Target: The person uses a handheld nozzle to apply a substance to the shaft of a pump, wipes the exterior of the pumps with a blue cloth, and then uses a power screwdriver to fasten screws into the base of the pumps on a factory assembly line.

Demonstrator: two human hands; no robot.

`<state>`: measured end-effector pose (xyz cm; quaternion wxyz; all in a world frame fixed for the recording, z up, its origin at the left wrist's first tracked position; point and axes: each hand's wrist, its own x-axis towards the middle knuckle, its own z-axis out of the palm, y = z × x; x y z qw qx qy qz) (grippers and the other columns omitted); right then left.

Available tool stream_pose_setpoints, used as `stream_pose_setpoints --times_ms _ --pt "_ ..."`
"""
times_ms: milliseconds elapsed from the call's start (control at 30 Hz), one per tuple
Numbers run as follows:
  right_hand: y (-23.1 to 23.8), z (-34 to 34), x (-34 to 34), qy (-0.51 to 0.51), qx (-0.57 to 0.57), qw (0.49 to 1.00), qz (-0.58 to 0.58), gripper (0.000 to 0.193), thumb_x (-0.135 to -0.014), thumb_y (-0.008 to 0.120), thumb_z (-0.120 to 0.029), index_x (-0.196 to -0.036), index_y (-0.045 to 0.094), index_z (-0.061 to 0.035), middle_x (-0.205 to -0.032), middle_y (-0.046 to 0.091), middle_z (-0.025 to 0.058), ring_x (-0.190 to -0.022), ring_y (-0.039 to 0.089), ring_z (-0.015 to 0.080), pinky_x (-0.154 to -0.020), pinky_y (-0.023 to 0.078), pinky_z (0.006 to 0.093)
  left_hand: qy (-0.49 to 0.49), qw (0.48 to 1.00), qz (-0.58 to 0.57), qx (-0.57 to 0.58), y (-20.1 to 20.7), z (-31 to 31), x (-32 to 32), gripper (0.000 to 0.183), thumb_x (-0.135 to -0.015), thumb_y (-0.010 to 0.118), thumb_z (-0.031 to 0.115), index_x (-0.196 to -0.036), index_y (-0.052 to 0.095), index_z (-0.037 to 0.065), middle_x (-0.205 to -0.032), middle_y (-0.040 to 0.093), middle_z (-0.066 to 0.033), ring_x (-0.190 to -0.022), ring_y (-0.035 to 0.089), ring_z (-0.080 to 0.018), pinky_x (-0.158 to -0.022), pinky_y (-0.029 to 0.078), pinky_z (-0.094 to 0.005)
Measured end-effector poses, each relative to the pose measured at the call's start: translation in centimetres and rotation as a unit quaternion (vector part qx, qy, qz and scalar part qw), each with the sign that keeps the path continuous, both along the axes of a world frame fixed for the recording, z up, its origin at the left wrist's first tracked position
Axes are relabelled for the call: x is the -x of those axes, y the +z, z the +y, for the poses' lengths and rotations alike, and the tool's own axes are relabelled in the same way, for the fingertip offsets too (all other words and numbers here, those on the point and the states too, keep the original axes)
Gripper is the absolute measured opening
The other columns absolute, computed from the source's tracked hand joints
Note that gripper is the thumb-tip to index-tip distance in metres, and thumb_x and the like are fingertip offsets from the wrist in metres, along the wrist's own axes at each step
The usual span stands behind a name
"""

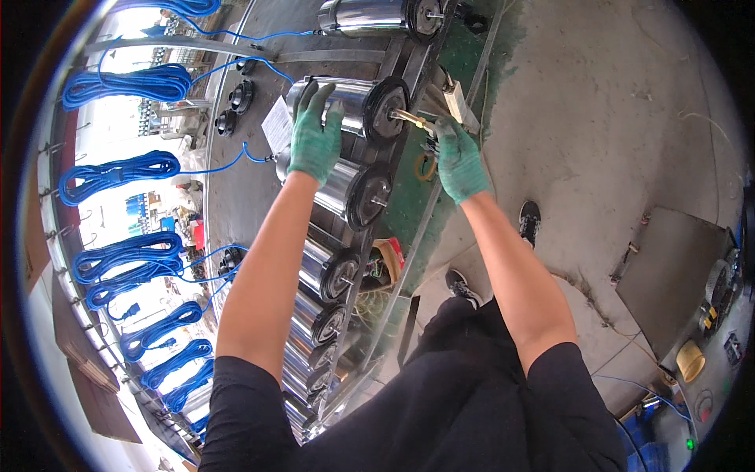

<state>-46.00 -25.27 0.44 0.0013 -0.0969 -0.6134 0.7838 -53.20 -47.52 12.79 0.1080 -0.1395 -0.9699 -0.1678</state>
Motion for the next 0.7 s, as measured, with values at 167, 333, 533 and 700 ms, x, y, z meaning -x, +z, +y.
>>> stream_pose_setpoints --times_ms 167,333,533,700 --pt "-2.8 -2.7 2.6 -0.019 0.013 1.000 -0.019 0.052 -0.105 0.051 -0.044 -0.114 0.066 0.0048 -0.093 0.068 0.0220 -0.082 0.059 0.0308 -0.083 0.049 0.0394 0.028 0.987 -0.085 0.132 -2.2 -0.5 4.5 0.042 -0.106 0.045 0.043 -0.147 0.051 0.035 -0.162 0.037 -0.0064 -0.152 0.020 -0.0450 -0.121 0.020 -0.0597" --pt "-4.1 -2.3 2.7 -0.030 -0.015 0.999 -0.003 0.052 -0.106 0.049 -0.043 -0.113 0.065 0.0063 -0.092 0.068 0.0203 -0.082 0.057 0.0262 -0.082 0.048 0.0396 0.074 0.969 -0.140 0.190 -3.7 1.7 4.9 0.044 -0.106 0.038 0.050 -0.147 0.049 0.038 -0.164 0.032 -0.0033 -0.154 0.014 -0.0446 -0.115 0.012 -0.0753" --pt "-5.0 -2.6 2.9 -0.020 0.030 0.999 -0.035 0.051 -0.106 0.047 -0.042 -0.102 0.064 0.0063 -0.087 0.066 0.0186 -0.080 0.053 0.0242 -0.080 0.048 0.0398 0.066 0.980 -0.099 0.162 -4.2 2.0 4.6 0.041 -0.108 0.037 0.045 -0.143 0.054 0.033 -0.159 0.039 -0.0054 -0.151 0.019 -0.0446 -0.115 0.015 -0.0715" --pt "-5.1 -3.0 4.0 -0.012 -0.039 0.999 -0.017 0.054 -0.106 0.047 -0.046 -0.103 0.064 0.0050 -0.090 0.067 0.0257 -0.077 0.057 0.0408 -0.079 0.048 0.0448 0.084 0.983 -0.100 0.132 -4.3 2.2 4.4 0.037 -0.105 0.047 0.042 -0.141 0.055 0.037 -0.159 0.039 0.0002 -0.152 0.020 -0.0403 -0.113 0.003 -0.0779"
